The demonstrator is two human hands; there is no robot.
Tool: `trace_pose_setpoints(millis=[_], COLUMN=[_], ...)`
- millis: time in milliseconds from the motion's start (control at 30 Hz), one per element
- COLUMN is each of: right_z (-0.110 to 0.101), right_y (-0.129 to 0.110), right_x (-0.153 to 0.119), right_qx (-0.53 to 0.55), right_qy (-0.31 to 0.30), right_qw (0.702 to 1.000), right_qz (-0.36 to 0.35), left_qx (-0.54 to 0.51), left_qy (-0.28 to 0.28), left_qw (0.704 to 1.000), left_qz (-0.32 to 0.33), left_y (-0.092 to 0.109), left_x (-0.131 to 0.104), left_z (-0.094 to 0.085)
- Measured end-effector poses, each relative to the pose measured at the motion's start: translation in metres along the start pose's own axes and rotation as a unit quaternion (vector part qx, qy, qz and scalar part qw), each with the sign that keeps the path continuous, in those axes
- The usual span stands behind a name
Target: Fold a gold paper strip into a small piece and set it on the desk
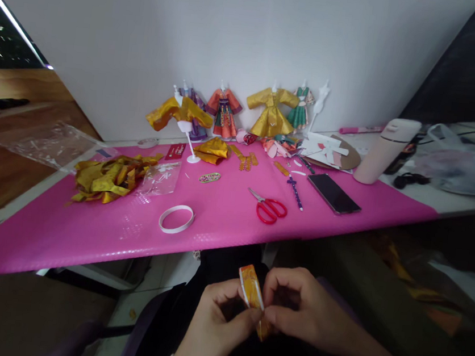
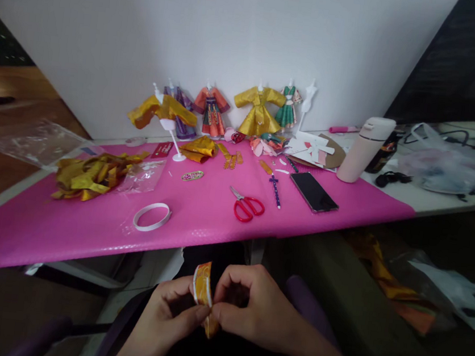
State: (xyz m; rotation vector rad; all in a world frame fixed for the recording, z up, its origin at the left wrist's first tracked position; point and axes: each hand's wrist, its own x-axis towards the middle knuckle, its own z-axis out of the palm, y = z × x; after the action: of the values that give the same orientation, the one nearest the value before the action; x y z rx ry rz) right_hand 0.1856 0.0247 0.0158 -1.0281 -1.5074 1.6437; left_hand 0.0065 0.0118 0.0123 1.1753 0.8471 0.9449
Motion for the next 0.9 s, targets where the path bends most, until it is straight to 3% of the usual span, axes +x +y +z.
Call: trace_pose_setpoints(millis=[900], right_z=[-0.0023], right_y=[0.0017], right_x=[0.0009], right_qx=[0.002], right_qy=[-0.003], right_qw=[1.000], right_qz=[0.001], left_qx=[0.011], left_qy=[-0.013], left_qw=[1.000], left_qz=[0.002], left_y=[0.0012], left_x=[0.0034], left_z=[-0.0002])
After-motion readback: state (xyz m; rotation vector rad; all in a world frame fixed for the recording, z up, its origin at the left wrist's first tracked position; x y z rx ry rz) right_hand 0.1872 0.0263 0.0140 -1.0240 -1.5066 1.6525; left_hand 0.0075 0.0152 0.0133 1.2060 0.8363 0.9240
